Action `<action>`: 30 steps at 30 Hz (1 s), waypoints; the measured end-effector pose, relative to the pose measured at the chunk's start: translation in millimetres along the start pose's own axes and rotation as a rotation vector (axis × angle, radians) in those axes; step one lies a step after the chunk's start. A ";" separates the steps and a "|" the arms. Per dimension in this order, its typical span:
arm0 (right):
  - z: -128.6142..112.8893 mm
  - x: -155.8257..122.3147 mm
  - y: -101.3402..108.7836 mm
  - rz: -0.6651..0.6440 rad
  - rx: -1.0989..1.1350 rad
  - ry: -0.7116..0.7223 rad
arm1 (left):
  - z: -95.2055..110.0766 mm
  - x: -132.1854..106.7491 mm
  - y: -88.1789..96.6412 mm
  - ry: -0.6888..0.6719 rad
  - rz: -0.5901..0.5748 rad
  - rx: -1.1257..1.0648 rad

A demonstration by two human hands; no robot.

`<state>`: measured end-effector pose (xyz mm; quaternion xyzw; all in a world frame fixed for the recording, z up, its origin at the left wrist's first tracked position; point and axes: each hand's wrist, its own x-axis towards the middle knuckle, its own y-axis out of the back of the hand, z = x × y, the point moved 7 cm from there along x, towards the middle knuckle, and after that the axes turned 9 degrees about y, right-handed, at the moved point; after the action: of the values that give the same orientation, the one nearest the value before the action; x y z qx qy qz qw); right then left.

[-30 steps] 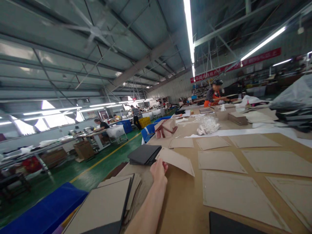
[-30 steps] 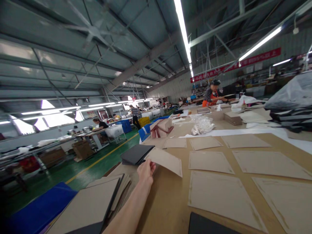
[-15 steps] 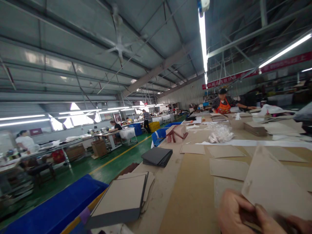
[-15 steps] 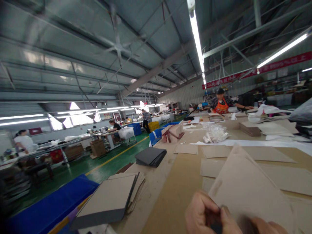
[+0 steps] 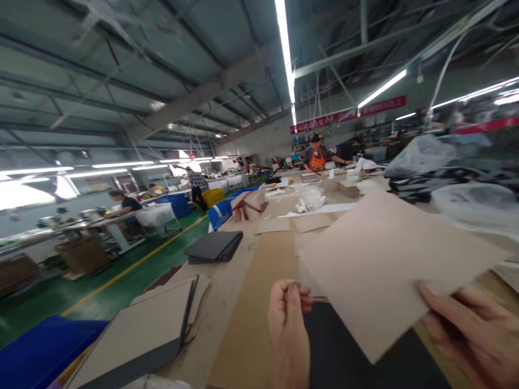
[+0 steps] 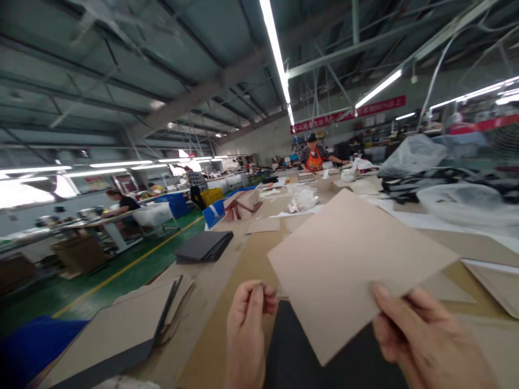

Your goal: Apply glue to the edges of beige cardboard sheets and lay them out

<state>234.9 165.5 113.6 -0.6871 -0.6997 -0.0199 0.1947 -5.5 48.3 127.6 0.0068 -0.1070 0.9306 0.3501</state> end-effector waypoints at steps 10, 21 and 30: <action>1.6 -40.6 -14.4 -0.127 -0.021 0.031 | -20.8 3.2 -4.9 0.174 -0.073 -0.117; -31.3 -9.7 34.6 -0.221 -0.379 0.292 | -12.2 11.2 48.7 0.380 -0.219 0.078; -19.8 -35.9 24.6 -0.267 -0.593 0.351 | -51.0 -4.8 58.7 0.539 -0.227 0.164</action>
<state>262.8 126.7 115.2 -0.6024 -0.7030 -0.3646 0.0998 -37.0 12.6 65.9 -0.2004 0.0665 0.8593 0.4659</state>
